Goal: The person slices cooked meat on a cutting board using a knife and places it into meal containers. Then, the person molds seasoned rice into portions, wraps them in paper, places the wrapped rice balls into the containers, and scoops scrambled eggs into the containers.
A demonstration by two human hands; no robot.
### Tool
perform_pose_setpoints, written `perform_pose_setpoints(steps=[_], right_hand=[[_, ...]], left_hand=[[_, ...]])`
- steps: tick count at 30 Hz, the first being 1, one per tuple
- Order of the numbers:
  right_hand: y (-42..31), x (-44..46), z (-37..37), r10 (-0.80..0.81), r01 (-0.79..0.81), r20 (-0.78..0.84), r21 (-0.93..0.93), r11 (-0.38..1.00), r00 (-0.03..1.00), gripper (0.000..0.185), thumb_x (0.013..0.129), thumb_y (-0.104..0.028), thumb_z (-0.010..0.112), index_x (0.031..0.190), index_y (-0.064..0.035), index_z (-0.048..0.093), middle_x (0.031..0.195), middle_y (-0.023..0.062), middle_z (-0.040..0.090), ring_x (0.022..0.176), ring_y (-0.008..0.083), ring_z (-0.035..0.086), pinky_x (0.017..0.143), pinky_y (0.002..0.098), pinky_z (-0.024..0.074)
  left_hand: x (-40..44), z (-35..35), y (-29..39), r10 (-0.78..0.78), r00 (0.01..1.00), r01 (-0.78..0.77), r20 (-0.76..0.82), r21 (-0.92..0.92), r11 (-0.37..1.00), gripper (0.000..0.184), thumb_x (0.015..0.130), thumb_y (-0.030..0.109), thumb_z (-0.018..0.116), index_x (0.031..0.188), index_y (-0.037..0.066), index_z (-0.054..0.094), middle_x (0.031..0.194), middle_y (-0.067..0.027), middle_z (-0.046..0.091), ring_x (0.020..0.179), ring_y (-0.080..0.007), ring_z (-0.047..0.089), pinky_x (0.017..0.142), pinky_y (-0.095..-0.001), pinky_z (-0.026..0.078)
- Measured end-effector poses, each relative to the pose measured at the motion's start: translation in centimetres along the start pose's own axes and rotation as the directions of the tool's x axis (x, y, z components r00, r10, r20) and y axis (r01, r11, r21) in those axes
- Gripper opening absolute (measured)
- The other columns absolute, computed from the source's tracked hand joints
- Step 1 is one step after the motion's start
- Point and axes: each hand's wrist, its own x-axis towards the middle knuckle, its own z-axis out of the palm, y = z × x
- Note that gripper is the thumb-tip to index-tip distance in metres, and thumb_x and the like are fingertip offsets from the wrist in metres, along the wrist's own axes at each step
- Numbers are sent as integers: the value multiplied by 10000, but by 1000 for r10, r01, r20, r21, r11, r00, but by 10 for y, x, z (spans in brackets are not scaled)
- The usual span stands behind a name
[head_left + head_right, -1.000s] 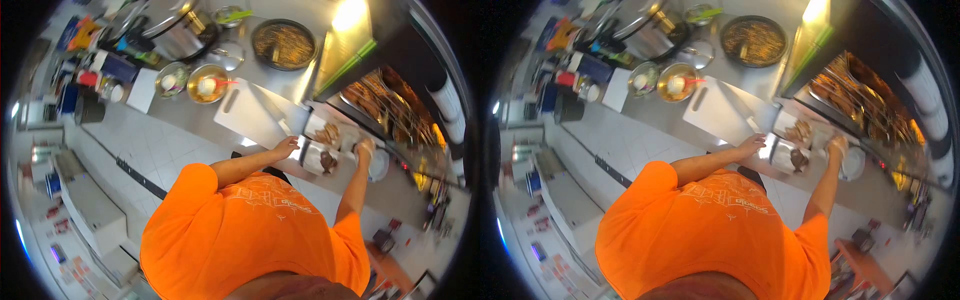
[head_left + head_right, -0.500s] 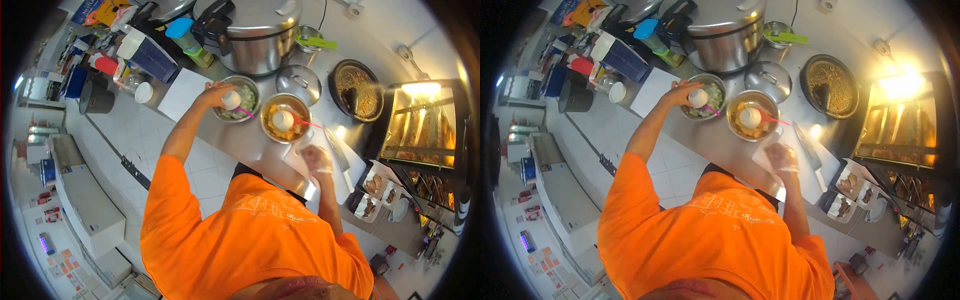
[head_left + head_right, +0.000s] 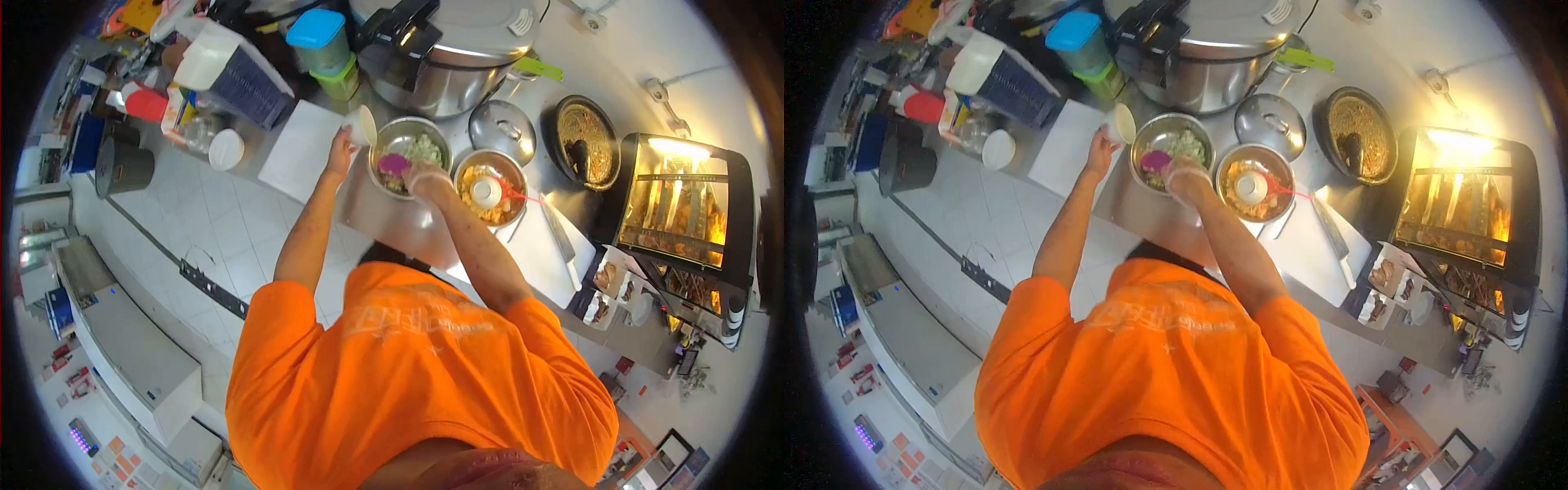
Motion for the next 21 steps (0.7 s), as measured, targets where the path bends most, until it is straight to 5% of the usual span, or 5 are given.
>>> perform_pose_setpoints(steps=[1, 5, 7, 13, 21], right_hand=[[-14, -1, -13, 130, -129, 4, 151, 980, 992, 306, 937, -253, 497, 1014, -33, 694, 1070, 207, 679, 984, 372, 666, 852, 451, 532], [-2, -3, -25, 25, -19, 30, -184, 983, 999, 269, 868, -215, 578, 991, -32, 732, 1029, 194, 704, 977, 330, 691, 828, 418, 554], [-36, -43, -76, 467, -476, -132, -52, 878, 874, 262, 842, -188, 599, 1001, -24, 725, 984, 191, 711, 922, 324, 706, 788, 422, 569], [-35, -48, -37, 593, -681, -380, -156, 715, 709, 230, 851, -197, 598, 960, -15, 690, 872, 189, 713, 808, 335, 715, 699, 446, 575], [-48, -5, 17, 900, -809, -181, 394, 436, 397, 359, 982, -405, 441, 1111, -137, 641, 1001, 229, 681, 964, 424, 647, 822, 528, 500]], left_hand=[[1, 1, -13, -11, 993, -2, -115, -115, 993, 586, 883, 519, 557, 1362, 189, 486, 1314, -24, 564, 1229, -179, 499, 1031, -391, 362], [34, 6, -21, -24, 990, -25, -141, -338, 941, 537, 943, 516, 465, 1327, 140, 491, 1337, -39, 545, 1264, -205, 483, 1050, -391, 366], [44, 12, -22, -41, 993, 1, -111, -345, 939, 531, 955, 531, 434, 1308, 140, 497, 1338, -52, 543, 1277, -216, 476, 1067, -393, 358], [54, 37, -21, -208, 978, 163, -35, -499, 851, 609, 942, 584, 407, 1335, 128, 494, 1388, -67, 496, 1300, -244, 445, 1098, -398, 321], [23, 75, -18, -317, 945, 235, -79, -513, 826, 726, 927, 609, 394, 1392, 52, 433, 1367, -128, 481, 1291, -266, 431, 1089, -382, 312]])
